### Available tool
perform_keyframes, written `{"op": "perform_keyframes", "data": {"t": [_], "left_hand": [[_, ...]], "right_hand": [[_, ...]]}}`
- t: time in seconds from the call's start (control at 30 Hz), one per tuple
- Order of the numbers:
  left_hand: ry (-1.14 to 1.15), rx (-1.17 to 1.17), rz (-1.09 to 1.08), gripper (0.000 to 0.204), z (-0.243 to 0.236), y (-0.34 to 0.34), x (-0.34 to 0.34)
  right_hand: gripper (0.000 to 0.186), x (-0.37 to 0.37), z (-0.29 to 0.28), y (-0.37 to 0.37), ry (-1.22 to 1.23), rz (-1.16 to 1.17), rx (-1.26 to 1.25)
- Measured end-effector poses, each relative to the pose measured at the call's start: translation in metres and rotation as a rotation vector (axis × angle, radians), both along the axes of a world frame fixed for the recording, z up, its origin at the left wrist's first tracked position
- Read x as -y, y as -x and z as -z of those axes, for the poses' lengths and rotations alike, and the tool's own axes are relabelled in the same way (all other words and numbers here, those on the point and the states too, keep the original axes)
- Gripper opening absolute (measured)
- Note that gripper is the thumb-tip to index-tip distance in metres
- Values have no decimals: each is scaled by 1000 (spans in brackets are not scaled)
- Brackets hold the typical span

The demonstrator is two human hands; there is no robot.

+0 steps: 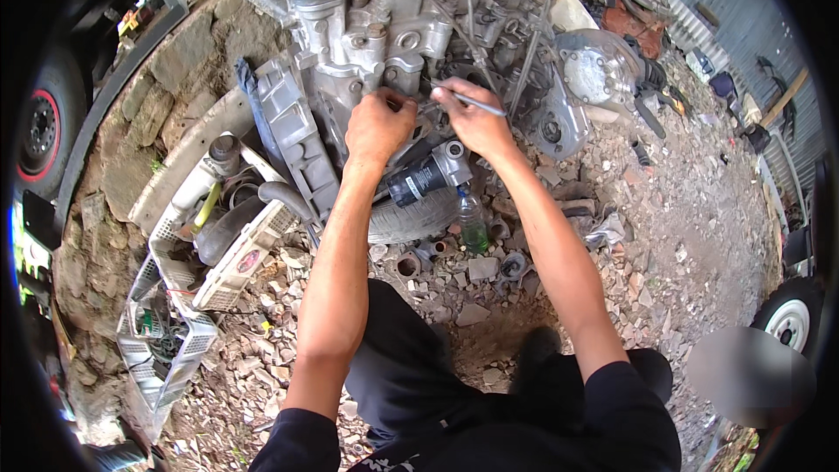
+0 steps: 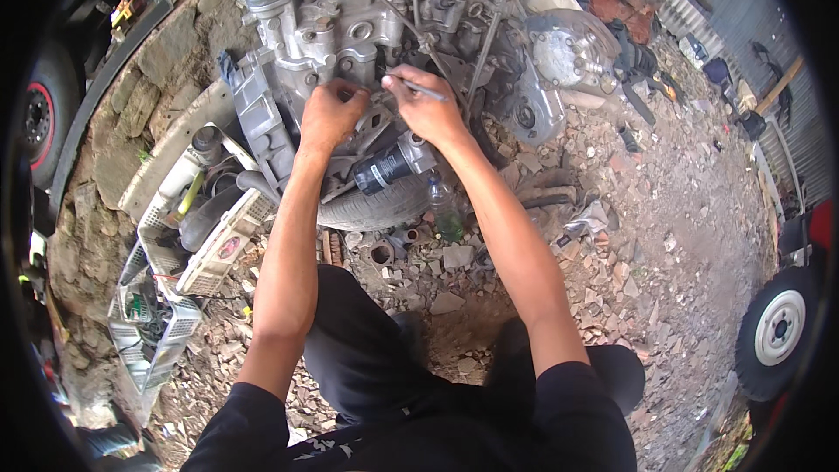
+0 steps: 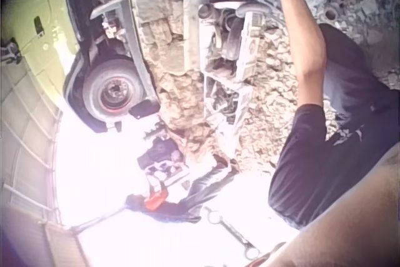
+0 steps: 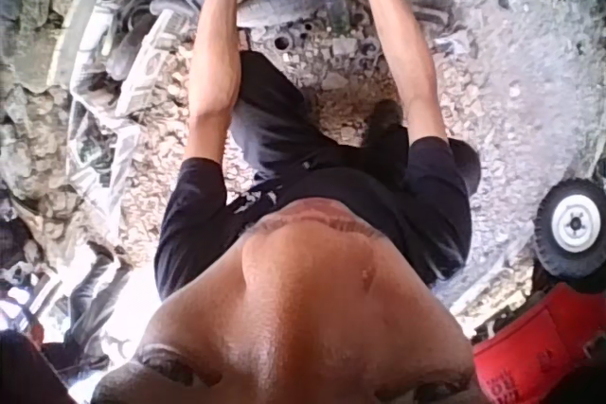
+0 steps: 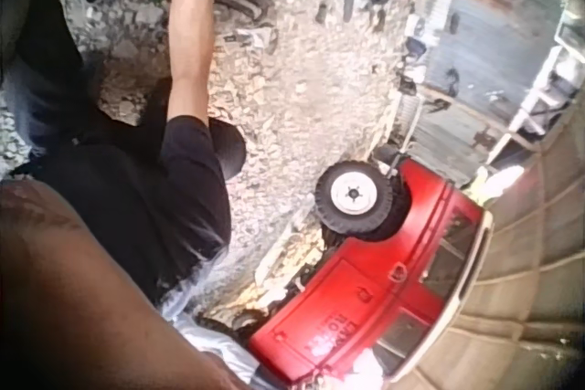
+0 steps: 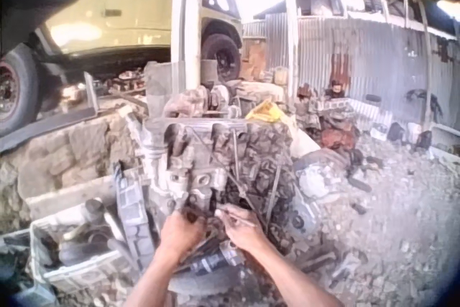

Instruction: The person marks points on an engine block with a marker, pours green liquid from a plastic bottle onto the parts, uses a wrench to turn a bolt, and wipes the surfaces with a cloth.

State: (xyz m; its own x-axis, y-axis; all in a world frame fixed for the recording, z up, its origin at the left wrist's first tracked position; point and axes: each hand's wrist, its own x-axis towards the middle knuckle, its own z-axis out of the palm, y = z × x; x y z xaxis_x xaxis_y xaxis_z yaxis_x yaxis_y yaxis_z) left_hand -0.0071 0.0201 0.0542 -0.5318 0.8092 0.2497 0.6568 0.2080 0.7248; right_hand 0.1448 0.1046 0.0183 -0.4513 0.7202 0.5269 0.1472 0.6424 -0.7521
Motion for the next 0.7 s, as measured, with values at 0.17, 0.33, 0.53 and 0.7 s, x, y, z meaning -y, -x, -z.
{"op": "perform_keyframes", "data": {"t": [0.17,0.33,0.53,0.7], "left_hand": [[-81,36,-122,32,-1,-15,-8],[-138,1,-92,32,-3,-19,-1],[-184,-37,-22,30,10,-9,3],[-178,-108,-97,30,10,-15,-1]], "right_hand": [[16,2,-12,-1,57,-29,-4],[13,19,7,14,-75,71,44],[19,15,11,13,-50,100,-19],[20,3,0,6,-21,79,-3]]}}
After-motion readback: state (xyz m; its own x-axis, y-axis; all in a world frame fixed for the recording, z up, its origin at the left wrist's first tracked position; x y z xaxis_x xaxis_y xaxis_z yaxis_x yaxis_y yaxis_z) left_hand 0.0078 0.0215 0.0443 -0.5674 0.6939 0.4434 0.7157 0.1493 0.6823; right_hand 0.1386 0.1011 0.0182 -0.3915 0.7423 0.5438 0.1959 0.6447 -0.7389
